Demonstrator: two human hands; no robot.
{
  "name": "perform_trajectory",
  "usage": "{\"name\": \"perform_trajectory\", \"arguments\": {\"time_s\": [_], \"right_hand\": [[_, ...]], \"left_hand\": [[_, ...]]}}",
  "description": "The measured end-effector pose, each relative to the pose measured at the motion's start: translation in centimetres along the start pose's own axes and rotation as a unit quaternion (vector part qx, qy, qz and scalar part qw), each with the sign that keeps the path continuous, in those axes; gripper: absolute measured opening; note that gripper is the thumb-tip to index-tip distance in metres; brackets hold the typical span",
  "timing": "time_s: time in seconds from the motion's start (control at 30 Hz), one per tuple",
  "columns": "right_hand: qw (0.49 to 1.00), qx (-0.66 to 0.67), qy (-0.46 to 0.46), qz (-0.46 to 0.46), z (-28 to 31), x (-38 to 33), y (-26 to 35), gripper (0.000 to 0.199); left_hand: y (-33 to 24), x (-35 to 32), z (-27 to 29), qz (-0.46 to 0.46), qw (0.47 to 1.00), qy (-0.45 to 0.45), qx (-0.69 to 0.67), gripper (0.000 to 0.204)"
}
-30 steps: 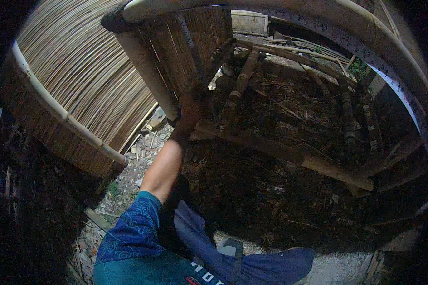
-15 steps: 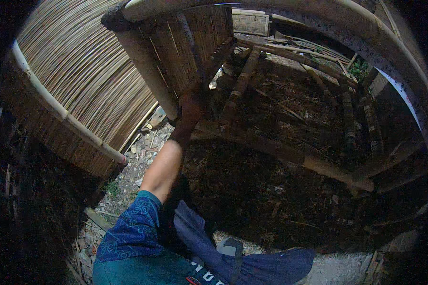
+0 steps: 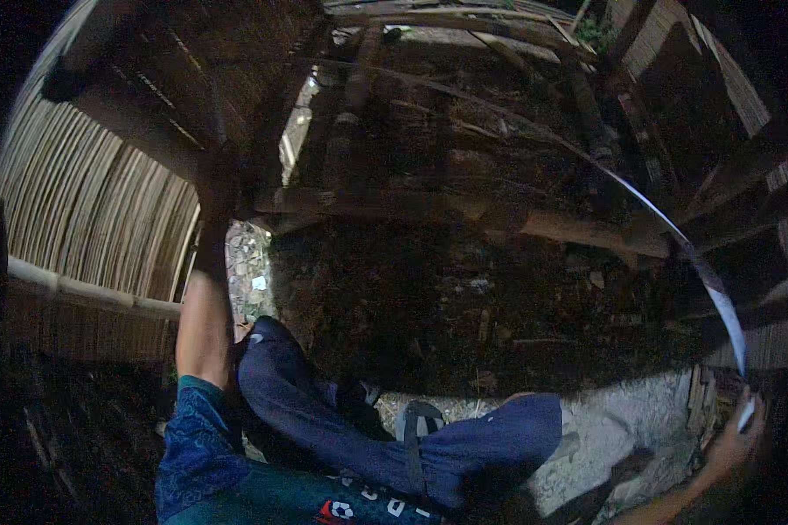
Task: The person positions a bamboo pole on a bamboo platform, then uses a tape measure to measure the platform's dimensions. The person handles the pole and tape measure while working on the structure.
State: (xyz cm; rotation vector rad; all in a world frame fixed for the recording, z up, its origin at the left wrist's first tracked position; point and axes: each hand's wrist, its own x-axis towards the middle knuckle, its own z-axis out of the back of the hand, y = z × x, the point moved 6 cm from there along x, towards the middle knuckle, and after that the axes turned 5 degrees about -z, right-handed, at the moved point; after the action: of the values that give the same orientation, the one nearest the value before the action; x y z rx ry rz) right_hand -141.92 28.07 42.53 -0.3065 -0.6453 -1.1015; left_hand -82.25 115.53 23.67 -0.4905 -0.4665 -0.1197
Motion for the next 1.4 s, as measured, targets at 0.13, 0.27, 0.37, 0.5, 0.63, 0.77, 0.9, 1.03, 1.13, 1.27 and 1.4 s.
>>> {"name": "perform_trajectory", "arguments": {"time_s": [0.13, 0.27, 0.37, 0.5, 0.63, 0.77, 0.9, 1.03, 1.13, 1.27, 1.4], "right_hand": [[0.998, 0.015, 0.067, -0.016, -6.2, -4.1, 1.3, 0.061], [0.993, -0.088, 0.067, 0.029, -9.9, -7.3, -3.1, 0.054], [0.987, 0.007, 0.129, 0.099, -11.8, -9.6, -1.2, 0.047], [0.977, 0.065, 0.132, 0.154, -13.0, -13.3, -2.8, 0.040], [0.962, 0.106, 0.224, 0.113, -11.7, -14.3, -2.1, 0.037], [0.944, 0.157, 0.271, 0.102, -13.3, -15.6, -0.7, 0.038], [0.940, 0.159, 0.298, 0.041, -10.9, -17.5, 1.7, 0.037], [0.923, 0.240, 0.293, 0.063, -6.9, -19.2, 14.6, 0.035], [0.892, 0.321, 0.298, 0.114, -4.9, -20.5, 23.3, 0.040], [0.869, 0.386, 0.284, 0.123, -1.4, -22.2, 31.1, 0.046], [0.848, 0.393, 0.329, 0.138, -2.8, -25.1, 34.1, 0.058]], "left_hand": [[0.6, -2.9, 0.8, -0.127, 0.985, -0.020, -0.115, 0.027], [3.5, -3.3, -2.9, -0.066, 0.991, 0.104, -0.055, 0.029], [5.6, -4.9, -3.2, -0.230, 0.967, 0.059, 0.088, 0.031], [-1.4, -4.7, -6.9, -0.187, 0.976, 0.109, 0.002, 0.029], [-7.6, -5.7, -8.3, -0.274, 0.908, 0.296, 0.112, 0.034], [-7.5, -7.9, -9.2, -0.360, 0.898, 0.217, 0.128, 0.035], [-17.9, -10.2, -12.5, -0.423, 0.859, 0.284, 0.051, 0.037], [-28.6, -12.3, -9.0, -0.392, 0.824, 0.405, -0.055, 0.039], [-32.5, -14.0, -6.0, -0.372, 0.803, 0.456, -0.097, 0.040], [-35.5, -16.3, -2.8, -0.344, 0.784, 0.502, -0.122, 0.041], [-33.7, -17.3, -2.0, -0.322, 0.794, 0.499, -0.127, 0.040]]}}
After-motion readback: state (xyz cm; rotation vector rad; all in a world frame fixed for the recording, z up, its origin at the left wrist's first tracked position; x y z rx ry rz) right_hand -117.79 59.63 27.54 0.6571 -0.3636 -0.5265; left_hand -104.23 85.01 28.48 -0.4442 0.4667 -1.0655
